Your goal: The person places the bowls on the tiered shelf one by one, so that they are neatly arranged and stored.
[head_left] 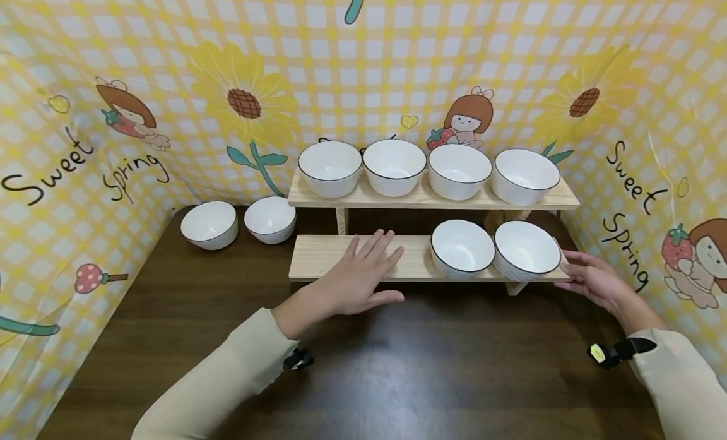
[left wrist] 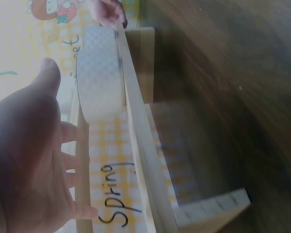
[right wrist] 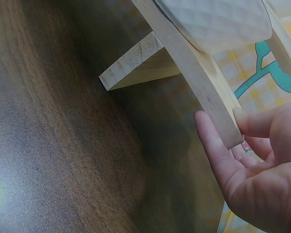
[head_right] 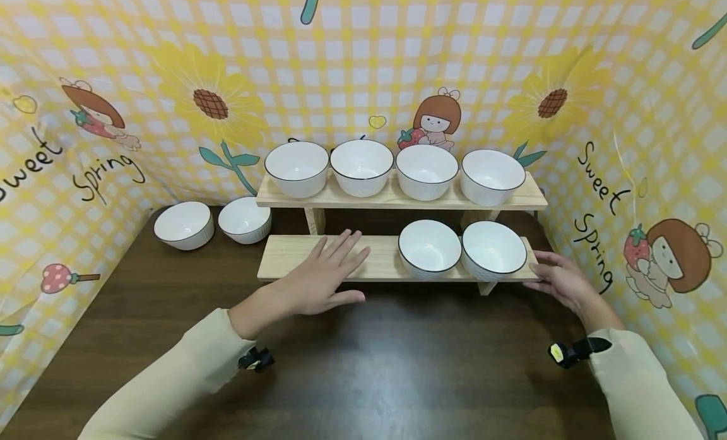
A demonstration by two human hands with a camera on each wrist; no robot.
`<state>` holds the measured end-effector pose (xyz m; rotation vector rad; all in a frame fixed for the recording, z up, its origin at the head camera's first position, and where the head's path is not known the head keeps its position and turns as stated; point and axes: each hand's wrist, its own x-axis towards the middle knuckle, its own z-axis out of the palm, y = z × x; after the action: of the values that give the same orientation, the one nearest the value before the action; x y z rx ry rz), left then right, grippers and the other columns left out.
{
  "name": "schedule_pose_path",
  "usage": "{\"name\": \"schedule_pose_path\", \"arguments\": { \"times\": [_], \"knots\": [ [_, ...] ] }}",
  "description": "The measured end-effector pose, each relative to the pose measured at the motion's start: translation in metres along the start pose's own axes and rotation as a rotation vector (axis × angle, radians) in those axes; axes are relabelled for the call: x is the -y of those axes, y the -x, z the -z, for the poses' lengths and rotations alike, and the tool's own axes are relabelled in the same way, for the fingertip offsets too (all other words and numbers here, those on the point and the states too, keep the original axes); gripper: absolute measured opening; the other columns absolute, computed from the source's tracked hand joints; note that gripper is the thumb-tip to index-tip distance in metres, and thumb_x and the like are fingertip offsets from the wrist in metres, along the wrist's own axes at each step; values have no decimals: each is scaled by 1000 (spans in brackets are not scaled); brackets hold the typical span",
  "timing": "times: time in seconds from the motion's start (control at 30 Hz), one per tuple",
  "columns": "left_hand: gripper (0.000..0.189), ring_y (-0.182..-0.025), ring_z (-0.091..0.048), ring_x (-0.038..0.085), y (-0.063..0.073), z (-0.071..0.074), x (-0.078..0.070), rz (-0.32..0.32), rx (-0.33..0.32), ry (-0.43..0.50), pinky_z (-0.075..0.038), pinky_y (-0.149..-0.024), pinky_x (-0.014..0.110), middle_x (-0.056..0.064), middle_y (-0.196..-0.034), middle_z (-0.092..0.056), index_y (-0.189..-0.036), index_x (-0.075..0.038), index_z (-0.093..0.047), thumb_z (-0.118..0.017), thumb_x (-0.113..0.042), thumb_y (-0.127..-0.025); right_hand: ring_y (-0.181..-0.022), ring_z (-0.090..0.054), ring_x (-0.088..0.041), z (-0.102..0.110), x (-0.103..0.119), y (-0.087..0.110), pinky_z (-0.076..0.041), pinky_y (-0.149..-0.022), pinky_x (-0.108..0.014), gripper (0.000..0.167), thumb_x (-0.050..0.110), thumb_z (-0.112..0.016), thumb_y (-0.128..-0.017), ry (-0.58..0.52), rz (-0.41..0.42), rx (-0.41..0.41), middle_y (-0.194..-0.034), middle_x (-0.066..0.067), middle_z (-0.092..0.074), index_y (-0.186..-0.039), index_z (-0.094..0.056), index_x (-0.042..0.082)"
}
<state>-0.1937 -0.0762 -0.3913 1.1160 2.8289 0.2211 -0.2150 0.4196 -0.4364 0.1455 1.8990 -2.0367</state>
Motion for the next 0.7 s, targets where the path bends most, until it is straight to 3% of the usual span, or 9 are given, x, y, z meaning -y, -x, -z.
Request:
{"name": "schedule_pose_path", "arguments": {
  "times": [0.2,0.47,0.7],
  "knots": [
    [86,-156,7,29,21,-3,18,40,-20,37,-4,-120,63,14,-170,1,-163,-13,-23,-41,-68,-100,-90,-70,-11,-2,0,1,-59,-80,-30,24,2,-50,-105,39,-7,-12,-99,6,-67,-125,-44,14],
    [82,-156,4,32,57,-7,51,139,-79,71,-6,-118,66,15,-170,-1,-162,-11,-27,-45,-63,-101,-89,-70,-12,-4,3,2,-59,-80,-31,24,2,-50,-105,32,-5,-13,-100,5,-66,-125,-43,13],
    [81,-155,0,38,79,-5,71,195,-99,80,-6,-117,68,20,-169,-4,-161,-8,-28,-52,-57,-102,-89,-70,-11,-4,4,2,-59,-80,-31,25,2,-50,-105,49,-14,-25,-99,6,-65,-127,-43,13]
  ]
}}
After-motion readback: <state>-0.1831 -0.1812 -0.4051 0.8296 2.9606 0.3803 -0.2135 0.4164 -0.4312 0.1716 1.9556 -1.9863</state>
